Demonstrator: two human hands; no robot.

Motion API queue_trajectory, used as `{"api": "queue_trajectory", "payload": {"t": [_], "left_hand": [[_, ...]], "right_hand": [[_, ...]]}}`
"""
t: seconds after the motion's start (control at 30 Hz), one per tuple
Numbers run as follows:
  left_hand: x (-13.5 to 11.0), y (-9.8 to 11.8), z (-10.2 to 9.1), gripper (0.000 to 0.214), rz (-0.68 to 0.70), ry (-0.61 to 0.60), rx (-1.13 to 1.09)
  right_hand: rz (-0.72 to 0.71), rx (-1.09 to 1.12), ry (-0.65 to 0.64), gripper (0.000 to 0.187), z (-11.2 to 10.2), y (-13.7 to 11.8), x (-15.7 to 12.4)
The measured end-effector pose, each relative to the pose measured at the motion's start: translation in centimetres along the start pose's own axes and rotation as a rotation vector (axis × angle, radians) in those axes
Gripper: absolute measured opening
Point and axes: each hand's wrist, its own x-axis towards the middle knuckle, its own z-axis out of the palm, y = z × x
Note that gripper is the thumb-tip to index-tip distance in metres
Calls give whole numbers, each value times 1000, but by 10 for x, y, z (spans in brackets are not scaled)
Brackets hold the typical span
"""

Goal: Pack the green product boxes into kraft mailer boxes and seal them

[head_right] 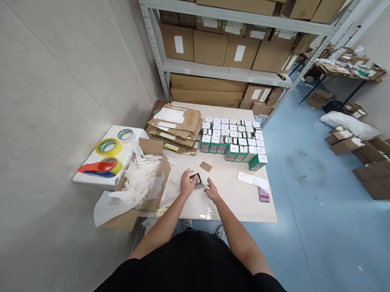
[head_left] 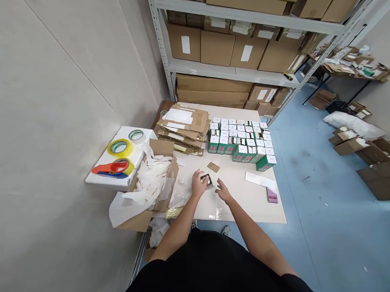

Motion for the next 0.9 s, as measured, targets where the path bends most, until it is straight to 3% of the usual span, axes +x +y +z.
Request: {"api": "queue_trajectory", "payload": {"t": [0.1, 0.2, 0.33, 0.47, 0.6, 0.73, 0.9], "left_hand": [[4, -17, -5, 38, -318, 119, -151], [6, -29, 0, 37, -470, 20, -317], [4, -29, 16, 33, -447, -130, -381], [1, -23, 30, 47, -401, -148, -328], [1, -23, 36, 58, -316, -194, -361], [15, -33, 30, 67, -300, -205, -362], [56, -40, 4, 69, -323, -134, -316]], "right_hand": [[10, 13, -1, 97, 2, 0, 2], [6, 12, -8, 96, 3, -1, 2], [-7, -8, 17, 93, 1, -2, 3], [1, -51, 51, 84, 1, -5, 4], [14, 23, 42, 83, 14, -14, 8], [44, 58, 22, 80, 36, -36, 21], [-23, -1, -50, 78, 62, -71, 47]]}}
